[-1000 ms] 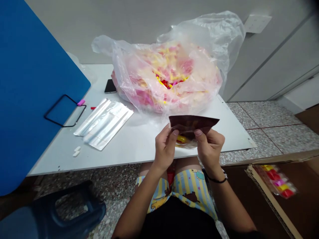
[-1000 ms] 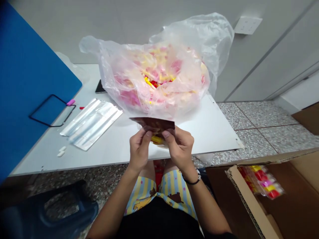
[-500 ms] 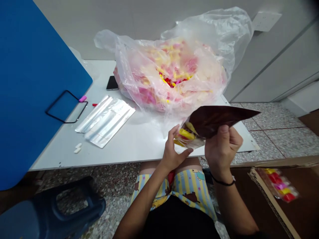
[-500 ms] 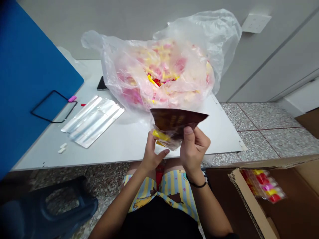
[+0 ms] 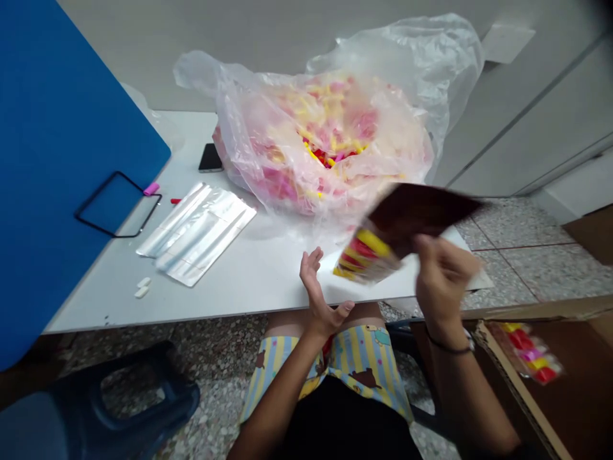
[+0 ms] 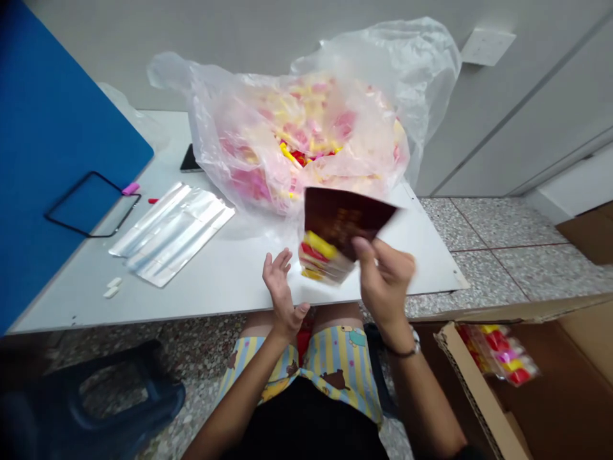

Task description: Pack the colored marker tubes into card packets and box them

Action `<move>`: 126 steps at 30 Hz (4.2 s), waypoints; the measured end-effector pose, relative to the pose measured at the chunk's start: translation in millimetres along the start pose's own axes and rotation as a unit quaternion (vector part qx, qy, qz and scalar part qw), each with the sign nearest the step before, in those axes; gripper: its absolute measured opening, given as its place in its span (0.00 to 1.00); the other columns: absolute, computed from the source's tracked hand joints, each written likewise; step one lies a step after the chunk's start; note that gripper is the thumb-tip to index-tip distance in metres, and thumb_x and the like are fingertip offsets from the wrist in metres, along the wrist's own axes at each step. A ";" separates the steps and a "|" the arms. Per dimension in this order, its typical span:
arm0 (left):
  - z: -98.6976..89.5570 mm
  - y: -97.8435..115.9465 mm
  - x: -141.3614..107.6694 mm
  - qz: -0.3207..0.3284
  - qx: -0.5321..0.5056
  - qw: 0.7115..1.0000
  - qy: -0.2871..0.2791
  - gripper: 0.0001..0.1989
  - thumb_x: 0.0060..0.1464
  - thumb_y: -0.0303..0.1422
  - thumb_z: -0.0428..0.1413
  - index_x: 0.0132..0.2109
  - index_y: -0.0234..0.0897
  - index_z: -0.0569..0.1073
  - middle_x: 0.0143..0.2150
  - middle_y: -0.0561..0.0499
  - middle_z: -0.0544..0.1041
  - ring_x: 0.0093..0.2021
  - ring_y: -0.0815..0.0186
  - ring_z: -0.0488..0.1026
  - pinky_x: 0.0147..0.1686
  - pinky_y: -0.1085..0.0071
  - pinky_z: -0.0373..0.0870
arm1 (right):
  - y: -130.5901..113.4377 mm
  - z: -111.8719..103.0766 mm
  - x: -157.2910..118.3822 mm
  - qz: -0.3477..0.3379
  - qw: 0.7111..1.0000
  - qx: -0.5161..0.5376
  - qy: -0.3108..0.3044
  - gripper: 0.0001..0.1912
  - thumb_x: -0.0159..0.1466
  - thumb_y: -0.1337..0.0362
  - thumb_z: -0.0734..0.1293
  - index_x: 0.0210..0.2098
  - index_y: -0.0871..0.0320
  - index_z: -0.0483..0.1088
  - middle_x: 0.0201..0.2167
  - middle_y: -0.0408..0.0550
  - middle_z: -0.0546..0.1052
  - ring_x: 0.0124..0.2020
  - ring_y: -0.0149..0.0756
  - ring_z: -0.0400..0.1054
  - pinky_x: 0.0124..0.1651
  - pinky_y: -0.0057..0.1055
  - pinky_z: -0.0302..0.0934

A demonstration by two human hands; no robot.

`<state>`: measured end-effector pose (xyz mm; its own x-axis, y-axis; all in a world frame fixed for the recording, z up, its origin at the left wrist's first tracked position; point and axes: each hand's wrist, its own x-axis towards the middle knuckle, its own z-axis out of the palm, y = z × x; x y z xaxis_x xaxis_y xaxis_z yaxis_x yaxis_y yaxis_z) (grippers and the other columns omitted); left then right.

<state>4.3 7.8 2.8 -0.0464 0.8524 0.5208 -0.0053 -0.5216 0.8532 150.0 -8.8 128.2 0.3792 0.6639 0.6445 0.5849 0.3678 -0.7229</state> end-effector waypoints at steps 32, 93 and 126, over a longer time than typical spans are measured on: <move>-82.0 11.5 35.5 0.000 0.418 0.787 -0.454 0.46 0.43 0.48 0.62 0.65 0.40 0.52 0.68 0.38 0.53 0.66 0.44 0.49 0.61 0.44 0.45 | 102.7 3.0 -96.1 0.057 0.960 -0.249 -0.114 0.16 0.63 0.61 0.60 0.48 0.59 0.69 0.55 0.61 0.67 0.61 0.55 0.54 0.58 0.57 0.51; -97.2 -28.2 50.7 -0.027 0.350 0.901 -0.254 0.21 0.56 0.23 0.44 0.54 0.37 0.69 0.57 0.43 0.68 0.58 0.58 0.64 0.55 0.57 0.63 | 92.6 68.8 -54.7 0.092 0.901 -0.023 -0.424 0.12 0.62 0.64 0.63 0.45 0.58 0.70 0.29 0.44 0.72 0.26 0.32 0.65 0.32 0.30 0.61; -65.9 -4.0 -11.4 -0.049 0.476 0.865 -0.149 0.21 0.55 0.38 0.56 0.53 0.34 0.64 0.50 0.40 0.69 0.50 0.54 0.66 0.48 0.59 0.64 | 79.0 54.4 -91.2 0.045 0.923 0.039 -0.381 0.21 0.61 0.65 0.65 0.54 0.55 0.63 0.51 0.54 0.66 0.48 0.42 0.66 0.49 0.41 0.65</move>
<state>-61.0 -2.3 -8.4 0.1682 0.9362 0.3086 0.8370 -0.3010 0.4570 122.6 -4.9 -1.2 -0.2068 0.9483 0.2407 0.5115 0.3146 -0.7996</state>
